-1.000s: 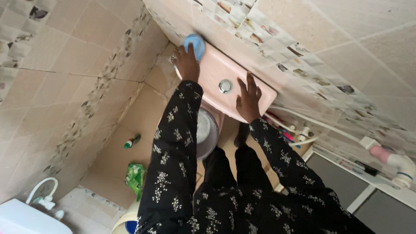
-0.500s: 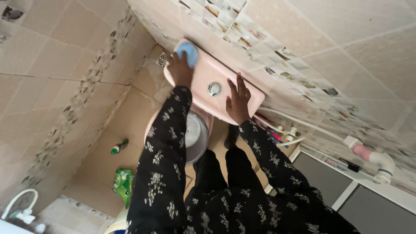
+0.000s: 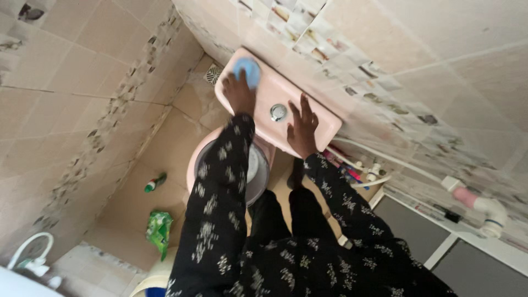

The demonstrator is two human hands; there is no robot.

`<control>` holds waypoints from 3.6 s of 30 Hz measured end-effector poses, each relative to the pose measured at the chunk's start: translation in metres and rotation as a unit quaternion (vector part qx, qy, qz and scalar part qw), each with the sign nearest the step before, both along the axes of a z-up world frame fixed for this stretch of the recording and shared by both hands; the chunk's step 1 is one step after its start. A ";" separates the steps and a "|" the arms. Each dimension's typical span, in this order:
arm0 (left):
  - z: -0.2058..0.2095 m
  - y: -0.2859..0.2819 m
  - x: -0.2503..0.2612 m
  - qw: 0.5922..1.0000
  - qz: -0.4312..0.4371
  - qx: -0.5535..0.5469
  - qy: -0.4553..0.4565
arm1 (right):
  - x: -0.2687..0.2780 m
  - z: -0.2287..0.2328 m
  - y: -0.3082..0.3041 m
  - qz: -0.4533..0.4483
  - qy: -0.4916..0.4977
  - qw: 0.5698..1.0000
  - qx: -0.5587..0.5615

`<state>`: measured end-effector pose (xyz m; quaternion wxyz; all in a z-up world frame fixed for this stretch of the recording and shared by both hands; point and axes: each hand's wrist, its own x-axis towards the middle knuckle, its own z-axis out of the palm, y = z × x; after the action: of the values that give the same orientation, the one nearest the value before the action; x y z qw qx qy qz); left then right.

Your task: The person cleans a pink toilet by scrubbing the seat and tank with a blue sponge. They rinse the sponge in a bucket of soapy water, wash small plastic containers in a sink, and pour soapy water from a blue bowl into the toilet bowl.

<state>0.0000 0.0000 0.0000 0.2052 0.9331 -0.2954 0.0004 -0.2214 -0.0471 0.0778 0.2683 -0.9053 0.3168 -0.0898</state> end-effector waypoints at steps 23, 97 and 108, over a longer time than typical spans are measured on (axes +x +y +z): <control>0.046 0.008 -0.085 0.993 0.007 -0.040 0.113 | -0.028 -0.003 -0.014 0.021 0.019 0.999 -0.039; 0.079 0.044 -0.113 0.948 -0.318 -0.021 -0.007 | -0.024 0.031 -0.001 0.062 0.021 0.992 -0.106; -0.007 0.012 -0.142 0.916 -0.396 -0.016 -0.052 | -0.049 -0.061 -0.002 -0.017 -0.042 0.989 -0.142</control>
<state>-0.1415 0.0117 -0.0075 0.1883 0.7346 -0.6512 -0.0278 -0.2700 -0.0496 0.0164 0.1484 -0.9243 0.3042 -0.1762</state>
